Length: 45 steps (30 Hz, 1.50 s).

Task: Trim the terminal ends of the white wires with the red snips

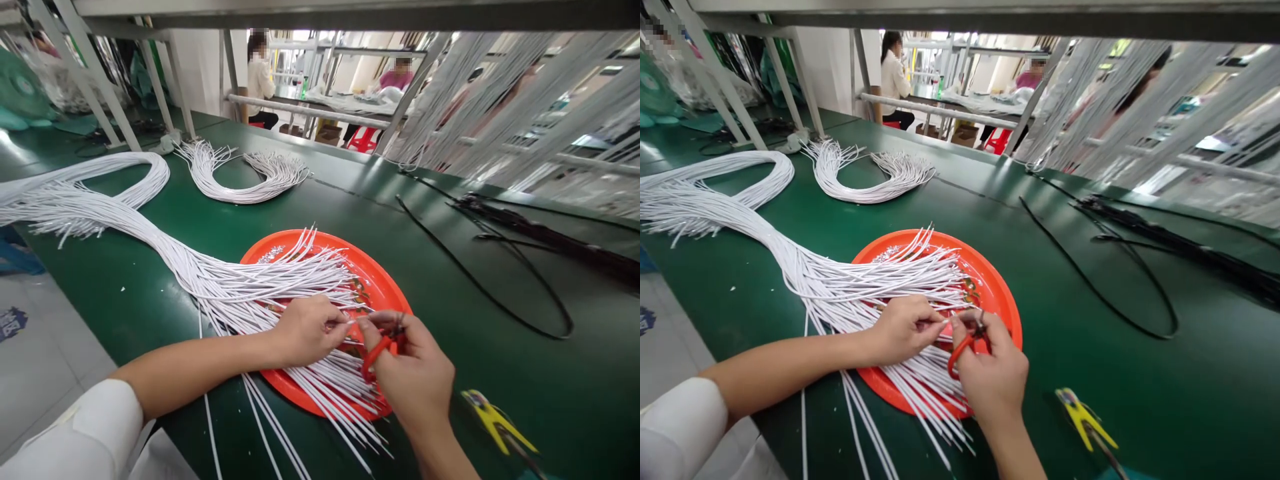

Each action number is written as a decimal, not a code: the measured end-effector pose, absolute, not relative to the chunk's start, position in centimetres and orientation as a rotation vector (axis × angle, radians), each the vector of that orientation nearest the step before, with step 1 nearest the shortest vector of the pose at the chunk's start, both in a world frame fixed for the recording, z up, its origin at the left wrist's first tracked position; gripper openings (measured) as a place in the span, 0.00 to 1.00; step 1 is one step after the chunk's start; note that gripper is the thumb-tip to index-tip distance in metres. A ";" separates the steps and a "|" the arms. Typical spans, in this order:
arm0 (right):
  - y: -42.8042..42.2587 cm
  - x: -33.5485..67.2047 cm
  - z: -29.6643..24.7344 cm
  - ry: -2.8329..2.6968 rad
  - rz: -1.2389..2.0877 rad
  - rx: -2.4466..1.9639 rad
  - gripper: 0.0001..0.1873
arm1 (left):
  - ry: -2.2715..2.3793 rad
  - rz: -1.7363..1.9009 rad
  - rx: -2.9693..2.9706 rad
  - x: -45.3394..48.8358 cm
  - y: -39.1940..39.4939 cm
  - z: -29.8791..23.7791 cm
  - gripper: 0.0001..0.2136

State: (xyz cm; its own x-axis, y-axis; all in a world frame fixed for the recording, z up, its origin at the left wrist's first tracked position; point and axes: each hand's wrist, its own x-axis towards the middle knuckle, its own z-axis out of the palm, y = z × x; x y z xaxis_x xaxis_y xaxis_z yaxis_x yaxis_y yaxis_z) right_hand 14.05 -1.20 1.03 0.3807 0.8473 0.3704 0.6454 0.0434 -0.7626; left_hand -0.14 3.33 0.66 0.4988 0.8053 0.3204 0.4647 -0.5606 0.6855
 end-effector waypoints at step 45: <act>-1.7 14.4 -0.4 -1.537 0.196 -1.570 0.03 | 0.903 0.704 1.942 -0.3 3.4 0.1 0.09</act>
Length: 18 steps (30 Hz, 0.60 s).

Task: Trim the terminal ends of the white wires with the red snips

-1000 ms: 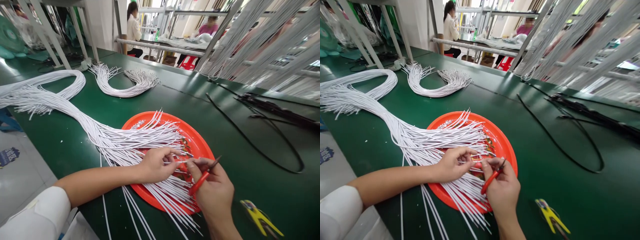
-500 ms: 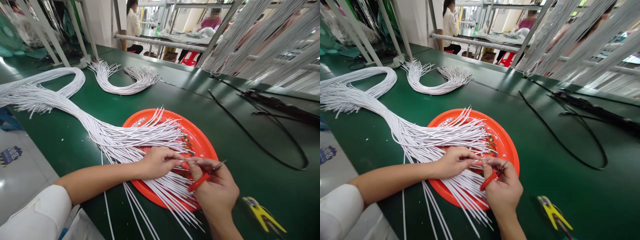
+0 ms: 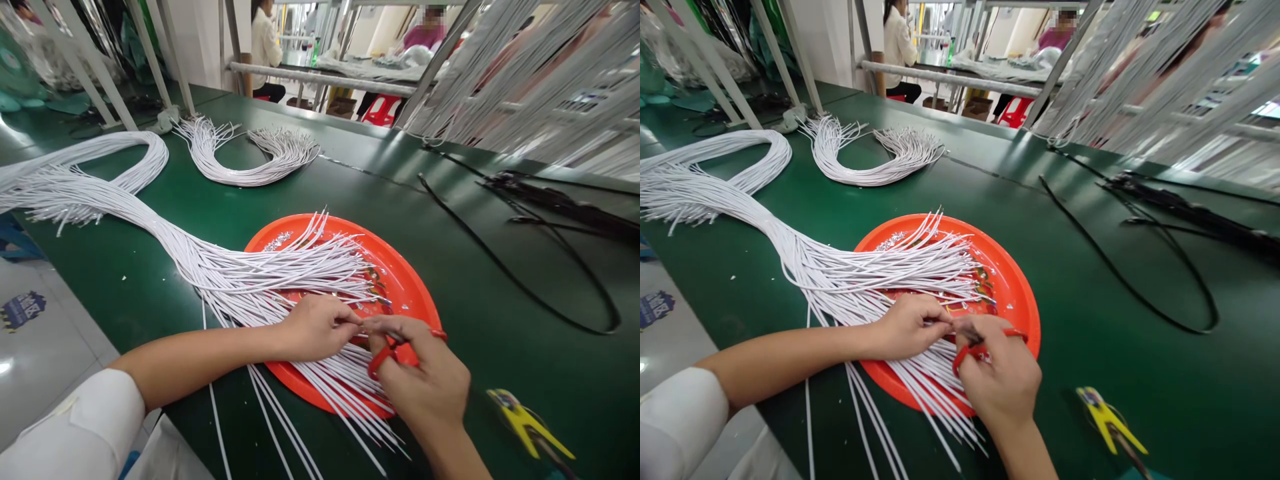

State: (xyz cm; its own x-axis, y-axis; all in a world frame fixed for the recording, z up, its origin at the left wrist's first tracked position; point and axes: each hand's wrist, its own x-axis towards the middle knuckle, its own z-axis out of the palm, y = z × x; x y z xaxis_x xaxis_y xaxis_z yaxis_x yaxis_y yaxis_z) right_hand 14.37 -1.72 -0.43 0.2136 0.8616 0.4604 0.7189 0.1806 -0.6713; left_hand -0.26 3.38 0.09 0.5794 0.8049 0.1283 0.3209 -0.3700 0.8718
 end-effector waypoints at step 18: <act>-1.6 13.6 -1.0 -1.169 0.439 -1.461 0.08 | 1.017 0.819 1.702 0.1 3.3 -0.2 0.06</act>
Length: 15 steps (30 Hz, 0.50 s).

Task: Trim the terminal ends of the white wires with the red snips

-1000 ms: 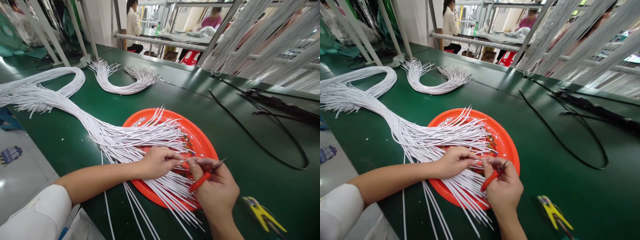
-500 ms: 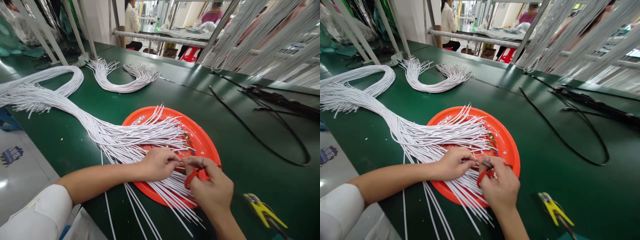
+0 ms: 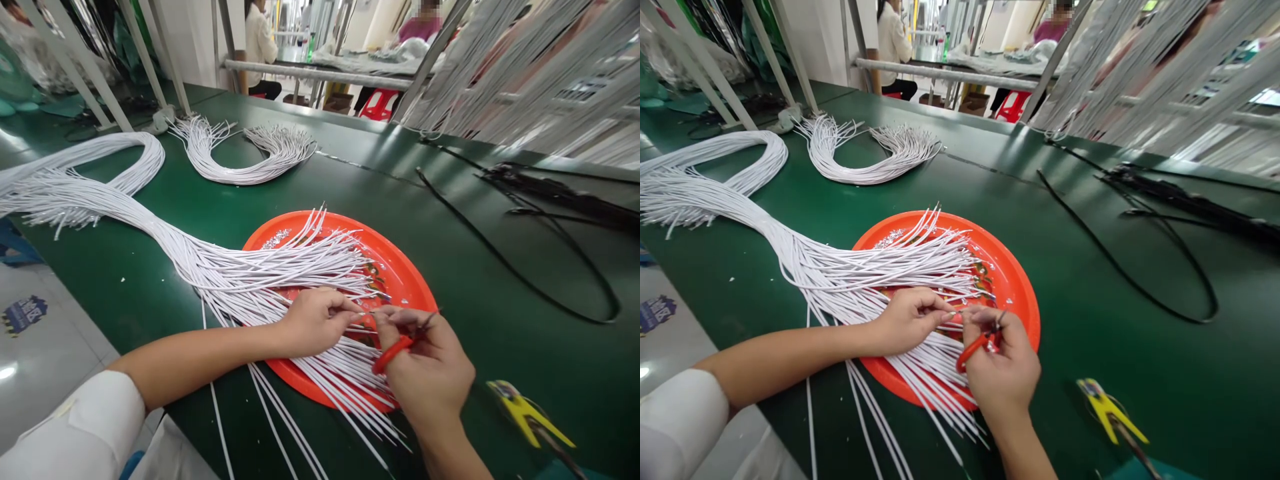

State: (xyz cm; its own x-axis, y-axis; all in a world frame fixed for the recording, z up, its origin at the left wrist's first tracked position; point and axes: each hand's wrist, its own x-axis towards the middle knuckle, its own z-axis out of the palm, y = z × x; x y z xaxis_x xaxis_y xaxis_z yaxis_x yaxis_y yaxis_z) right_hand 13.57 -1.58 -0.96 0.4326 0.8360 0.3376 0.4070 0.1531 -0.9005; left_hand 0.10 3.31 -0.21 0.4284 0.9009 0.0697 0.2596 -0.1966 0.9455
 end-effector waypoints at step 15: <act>-1.4 14.0 -0.5 -1.121 0.447 -1.652 0.12 | 1.005 0.863 1.657 0.1 3.4 0.2 0.07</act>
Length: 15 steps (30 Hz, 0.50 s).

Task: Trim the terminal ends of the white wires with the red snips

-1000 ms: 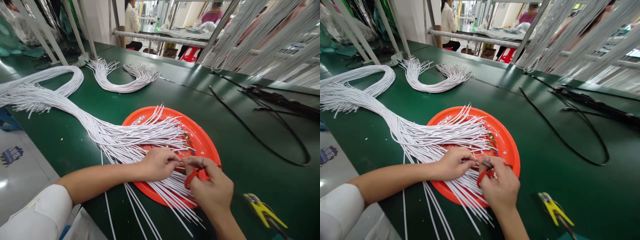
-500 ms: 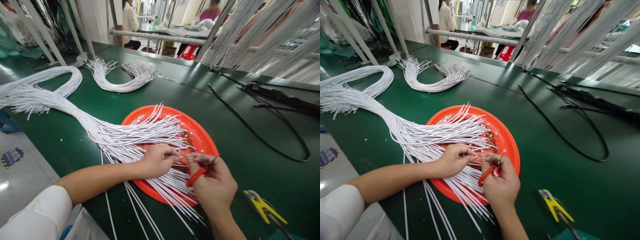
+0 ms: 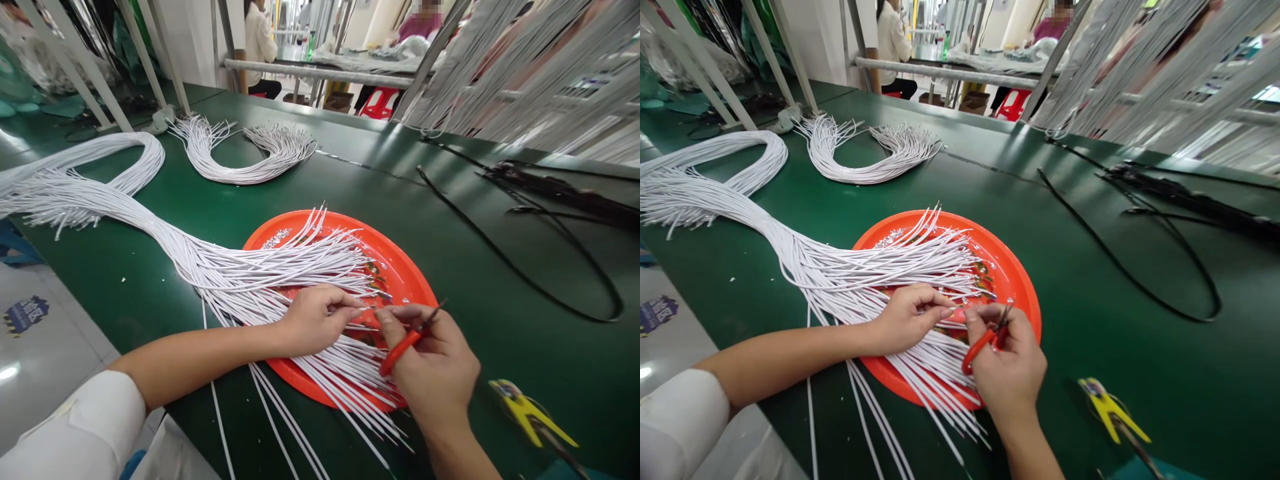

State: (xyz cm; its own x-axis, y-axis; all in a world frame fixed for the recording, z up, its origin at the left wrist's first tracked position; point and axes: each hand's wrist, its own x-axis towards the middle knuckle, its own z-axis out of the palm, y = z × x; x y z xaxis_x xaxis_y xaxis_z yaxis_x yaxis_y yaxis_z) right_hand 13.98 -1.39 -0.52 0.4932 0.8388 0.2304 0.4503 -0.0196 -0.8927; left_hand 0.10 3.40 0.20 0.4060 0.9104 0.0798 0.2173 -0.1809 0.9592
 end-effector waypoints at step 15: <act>-2.0 13.0 0.5 -1.590 0.546 -1.937 0.11 | 1.014 0.862 1.542 0.1 3.4 0.4 0.07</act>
